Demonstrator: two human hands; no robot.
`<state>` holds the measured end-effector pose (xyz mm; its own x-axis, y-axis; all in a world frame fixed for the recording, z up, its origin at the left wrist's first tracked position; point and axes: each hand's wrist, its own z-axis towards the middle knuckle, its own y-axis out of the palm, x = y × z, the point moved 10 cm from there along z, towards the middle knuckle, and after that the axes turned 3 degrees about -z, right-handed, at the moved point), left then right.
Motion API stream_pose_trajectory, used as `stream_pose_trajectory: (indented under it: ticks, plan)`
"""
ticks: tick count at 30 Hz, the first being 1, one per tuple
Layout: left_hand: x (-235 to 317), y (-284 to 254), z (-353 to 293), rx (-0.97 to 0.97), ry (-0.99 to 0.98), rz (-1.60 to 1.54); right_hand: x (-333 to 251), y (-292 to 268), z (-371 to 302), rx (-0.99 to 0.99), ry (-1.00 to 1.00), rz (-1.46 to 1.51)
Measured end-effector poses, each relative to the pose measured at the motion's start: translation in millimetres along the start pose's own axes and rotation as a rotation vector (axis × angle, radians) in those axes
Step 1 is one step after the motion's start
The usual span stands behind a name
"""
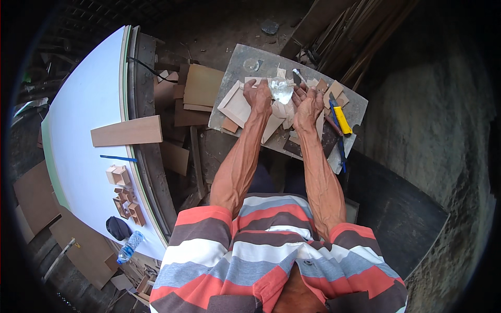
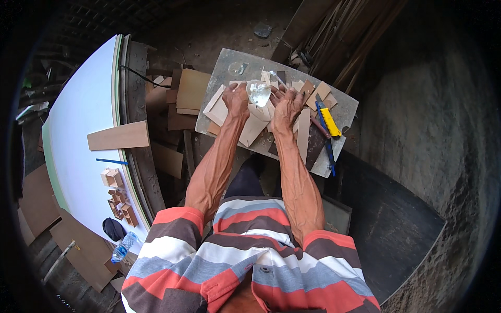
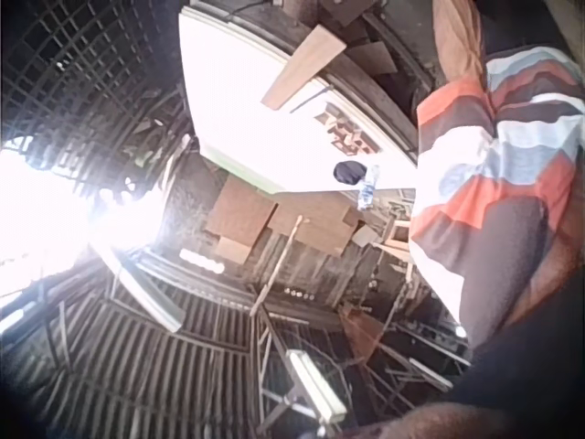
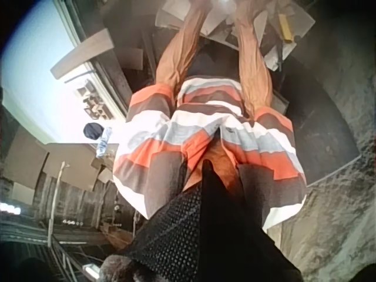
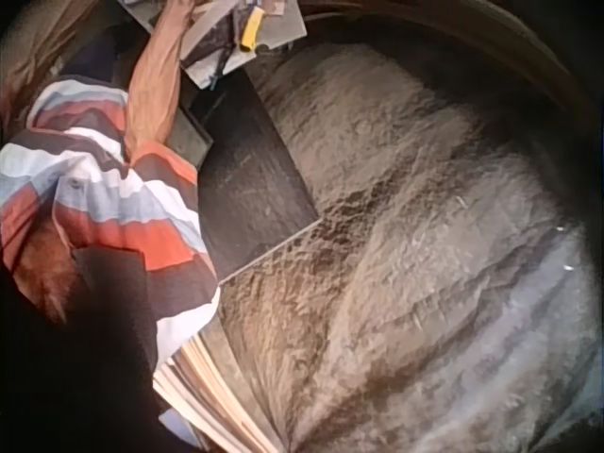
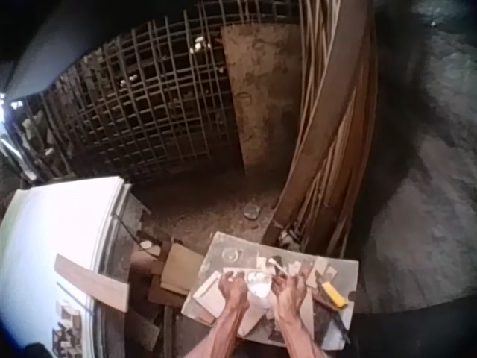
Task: The person assembles a small wooden frame by hand. They mark a piece of wood with a pencil, cut it with a hand saw, and then apply glue to the edges of the frame pieces using a brush. The person joins the glued pieces together to form a rectangular frame.
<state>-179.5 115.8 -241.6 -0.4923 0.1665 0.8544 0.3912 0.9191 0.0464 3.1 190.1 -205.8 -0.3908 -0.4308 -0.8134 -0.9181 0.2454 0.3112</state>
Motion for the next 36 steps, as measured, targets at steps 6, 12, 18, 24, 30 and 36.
stream_pose_trajectory:
  ticks: [6, 12, 18, 24, 30, 36]
  plan:
    - [-10, 3, 75, -0.061, 0.105, 0.301, 33, 20, 39, -0.006, 0.047, -0.100]
    - [1, 5, 89, -0.028, 0.152, 0.439, 55, 32, 72, 0.015, 0.092, -0.080]
    - [1, 13, 106, -0.099, 0.234, 0.477, 78, 37, 90, 0.043, 0.160, -0.066]
    - [27, 19, 85, -0.149, 0.382, 0.496, 82, 38, 97, 0.026, 0.166, -0.076]
    - [14, 18, 98, -0.212, 0.379, 0.427, 91, 34, 108, 0.036, 0.135, -0.066]
    - [15, -3, 88, -0.330, 0.344, 0.332, 77, 15, 110, -0.009, 0.080, 0.006]
